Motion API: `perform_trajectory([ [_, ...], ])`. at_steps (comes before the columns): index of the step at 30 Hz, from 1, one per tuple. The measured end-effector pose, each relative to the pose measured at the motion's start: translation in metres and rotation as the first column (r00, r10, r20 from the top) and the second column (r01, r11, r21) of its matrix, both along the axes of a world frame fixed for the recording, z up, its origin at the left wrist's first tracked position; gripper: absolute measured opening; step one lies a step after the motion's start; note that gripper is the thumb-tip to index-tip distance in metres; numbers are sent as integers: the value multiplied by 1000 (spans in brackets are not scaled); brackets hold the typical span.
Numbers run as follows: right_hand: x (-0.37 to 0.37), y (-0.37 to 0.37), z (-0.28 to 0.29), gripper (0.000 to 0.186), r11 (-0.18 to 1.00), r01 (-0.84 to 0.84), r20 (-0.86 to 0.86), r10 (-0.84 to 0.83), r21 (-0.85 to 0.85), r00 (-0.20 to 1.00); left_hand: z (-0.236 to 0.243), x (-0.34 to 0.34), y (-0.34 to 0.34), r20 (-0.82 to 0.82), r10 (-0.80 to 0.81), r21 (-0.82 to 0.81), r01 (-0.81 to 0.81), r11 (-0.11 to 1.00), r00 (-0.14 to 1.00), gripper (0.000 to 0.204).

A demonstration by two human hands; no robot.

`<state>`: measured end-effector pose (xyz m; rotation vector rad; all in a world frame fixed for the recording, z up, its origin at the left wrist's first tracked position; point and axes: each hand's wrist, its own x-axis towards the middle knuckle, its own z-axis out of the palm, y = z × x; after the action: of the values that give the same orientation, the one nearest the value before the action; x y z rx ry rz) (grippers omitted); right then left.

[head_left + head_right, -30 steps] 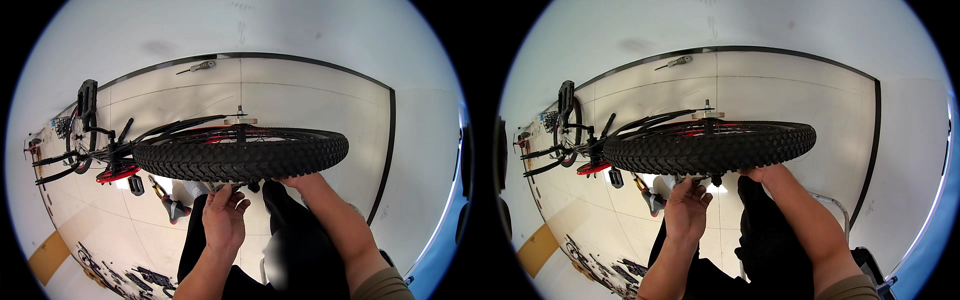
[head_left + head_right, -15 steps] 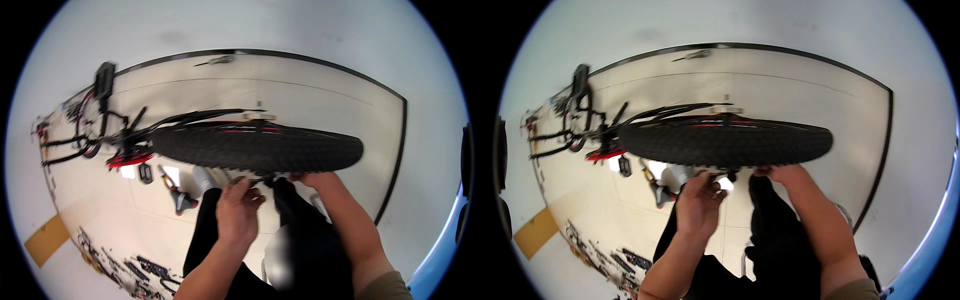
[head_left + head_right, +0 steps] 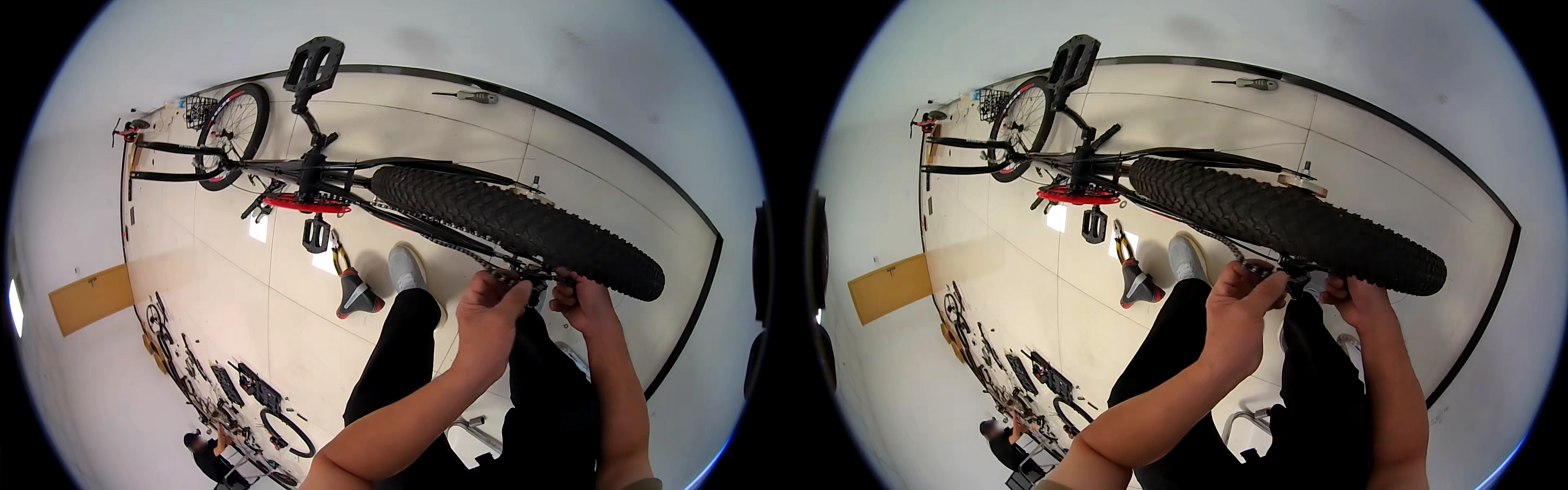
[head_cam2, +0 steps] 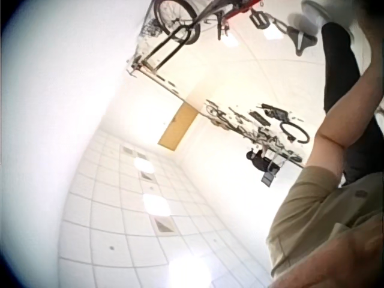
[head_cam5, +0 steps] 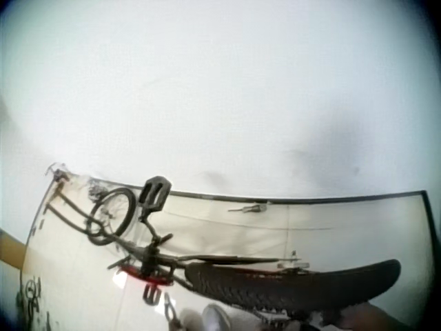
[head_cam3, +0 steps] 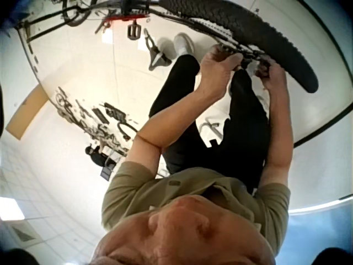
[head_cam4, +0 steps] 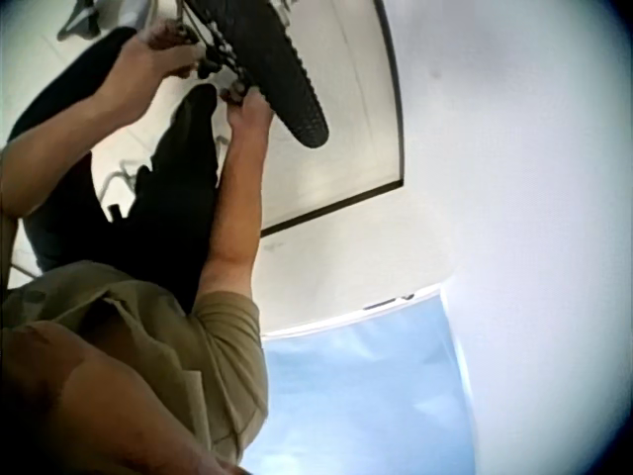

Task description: The person adjusts the bicycle chain and rear derailleur while the bike is upside down. They rotate the pedals and rear wheel to test chain movement and alignment, then reposition the bike upright to continue adjustments.

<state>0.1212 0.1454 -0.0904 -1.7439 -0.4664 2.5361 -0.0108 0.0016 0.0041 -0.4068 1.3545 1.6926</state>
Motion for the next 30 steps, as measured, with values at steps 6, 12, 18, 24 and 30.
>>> perform_trajectory([
  [6, 7, 0, -9, 18, 1000, -18, 2, 18, 6, 1000, 3, 16, 11, -279, -141, 68, 166, 984, 950, 13],
  [12, 8, -6, -10, 30, 981, -40, -92, 58, 191, 994, 9, 19, 19, -200, -243, 218, 285, 933, 949, 9],
  [18, 31, 1, -35, 29, 998, -43, -179, 52, 53, 982, 10, 16, 28, 248, -83, 339, -6, 941, 965, 26],
  [24, 6, -11, -11, 23, 970, 241, -169, -231, 39, 958, 18, 24, 14, -478, -418, 68, 507, 859, 772, 23],
  [30, 51, -8, -70, 26, 480, -303, 57, 461, 823, 885, 25, 21, 19, -903, -360, -170, 573, 802, 235, 44],
])
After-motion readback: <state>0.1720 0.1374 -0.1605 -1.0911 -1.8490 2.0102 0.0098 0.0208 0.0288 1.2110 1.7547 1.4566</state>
